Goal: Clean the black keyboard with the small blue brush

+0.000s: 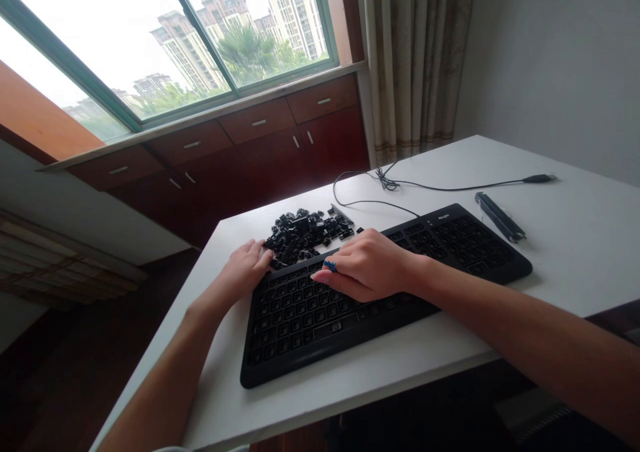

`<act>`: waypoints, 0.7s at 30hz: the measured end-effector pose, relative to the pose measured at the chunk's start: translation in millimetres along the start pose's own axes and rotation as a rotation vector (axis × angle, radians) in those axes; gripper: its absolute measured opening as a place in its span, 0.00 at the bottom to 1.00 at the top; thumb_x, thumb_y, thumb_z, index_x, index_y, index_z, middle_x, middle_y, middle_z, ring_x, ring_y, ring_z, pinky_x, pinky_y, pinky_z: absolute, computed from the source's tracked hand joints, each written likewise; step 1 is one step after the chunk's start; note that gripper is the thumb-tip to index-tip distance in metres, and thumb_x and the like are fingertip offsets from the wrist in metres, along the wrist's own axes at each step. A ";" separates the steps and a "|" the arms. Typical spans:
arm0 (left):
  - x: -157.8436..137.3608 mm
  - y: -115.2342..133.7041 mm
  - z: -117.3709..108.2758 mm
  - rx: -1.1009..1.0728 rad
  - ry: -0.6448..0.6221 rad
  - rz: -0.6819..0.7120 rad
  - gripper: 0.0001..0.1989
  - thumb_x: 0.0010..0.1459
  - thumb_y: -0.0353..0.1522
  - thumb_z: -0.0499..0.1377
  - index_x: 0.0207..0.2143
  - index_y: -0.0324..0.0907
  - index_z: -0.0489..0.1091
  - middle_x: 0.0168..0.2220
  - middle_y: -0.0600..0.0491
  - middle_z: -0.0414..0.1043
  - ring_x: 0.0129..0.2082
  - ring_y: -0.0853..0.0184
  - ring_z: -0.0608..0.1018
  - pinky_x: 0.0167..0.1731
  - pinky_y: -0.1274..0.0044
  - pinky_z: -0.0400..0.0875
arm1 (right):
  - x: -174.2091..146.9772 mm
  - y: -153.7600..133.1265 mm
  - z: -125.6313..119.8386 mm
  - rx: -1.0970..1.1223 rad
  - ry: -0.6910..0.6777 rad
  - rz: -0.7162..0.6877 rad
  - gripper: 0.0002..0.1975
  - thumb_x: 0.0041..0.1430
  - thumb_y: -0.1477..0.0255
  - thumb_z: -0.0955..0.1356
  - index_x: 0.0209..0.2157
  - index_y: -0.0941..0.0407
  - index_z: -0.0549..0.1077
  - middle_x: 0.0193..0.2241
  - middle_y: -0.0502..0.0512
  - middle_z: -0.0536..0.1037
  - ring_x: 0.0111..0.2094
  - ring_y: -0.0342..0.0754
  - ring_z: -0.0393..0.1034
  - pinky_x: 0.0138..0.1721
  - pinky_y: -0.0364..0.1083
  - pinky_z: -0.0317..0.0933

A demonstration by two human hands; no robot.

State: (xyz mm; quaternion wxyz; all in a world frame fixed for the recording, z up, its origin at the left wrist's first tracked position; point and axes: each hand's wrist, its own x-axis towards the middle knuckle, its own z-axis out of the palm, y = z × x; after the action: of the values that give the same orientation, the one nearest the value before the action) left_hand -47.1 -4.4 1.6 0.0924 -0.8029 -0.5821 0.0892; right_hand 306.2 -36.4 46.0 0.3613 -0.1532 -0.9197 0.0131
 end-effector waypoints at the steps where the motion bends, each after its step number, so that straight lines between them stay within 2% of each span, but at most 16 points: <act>1: 0.4 -0.4 0.9 -0.002 0.001 -0.008 0.22 0.64 0.34 0.44 0.54 0.36 0.69 0.59 0.40 0.67 0.64 0.49 0.62 0.62 0.57 0.56 | -0.1 0.2 0.0 0.005 0.004 -0.006 0.26 0.71 0.59 0.56 0.23 0.57 0.67 0.16 0.46 0.65 0.19 0.38 0.55 0.24 0.43 0.44; 8: 2.6 -1.2 3.5 -0.082 0.017 -0.104 0.25 0.64 0.37 0.44 0.56 0.33 0.67 0.60 0.37 0.66 0.65 0.49 0.62 0.62 0.61 0.58 | -1.3 0.9 -0.3 0.030 0.001 -0.011 0.25 0.71 0.60 0.57 0.22 0.57 0.66 0.17 0.45 0.64 0.19 0.38 0.53 0.24 0.42 0.44; 13: 0.8 -2.1 0.6 -0.036 0.015 -0.012 0.22 0.63 0.34 0.46 0.54 0.35 0.69 0.59 0.39 0.67 0.63 0.49 0.63 0.60 0.58 0.59 | -0.6 0.2 -1.4 0.040 -0.014 -0.013 0.25 0.71 0.60 0.57 0.23 0.57 0.66 0.17 0.45 0.65 0.19 0.38 0.54 0.24 0.42 0.45; 21: 0.3 -2.7 6.8 0.050 0.061 0.024 0.22 0.65 0.33 0.44 0.53 0.32 0.69 0.58 0.35 0.67 0.62 0.48 0.65 0.61 0.58 0.60 | -0.8 0.0 -0.7 0.011 -0.004 0.005 0.25 0.71 0.60 0.56 0.23 0.57 0.67 0.17 0.46 0.64 0.19 0.38 0.54 0.23 0.42 0.44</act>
State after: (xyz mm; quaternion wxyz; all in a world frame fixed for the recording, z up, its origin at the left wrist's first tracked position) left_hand -51.2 -3.0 -4.3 0.1291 -0.8097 -0.5668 0.0804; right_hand 307.2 -36.7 46.0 0.3602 -0.1533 -0.9200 0.0195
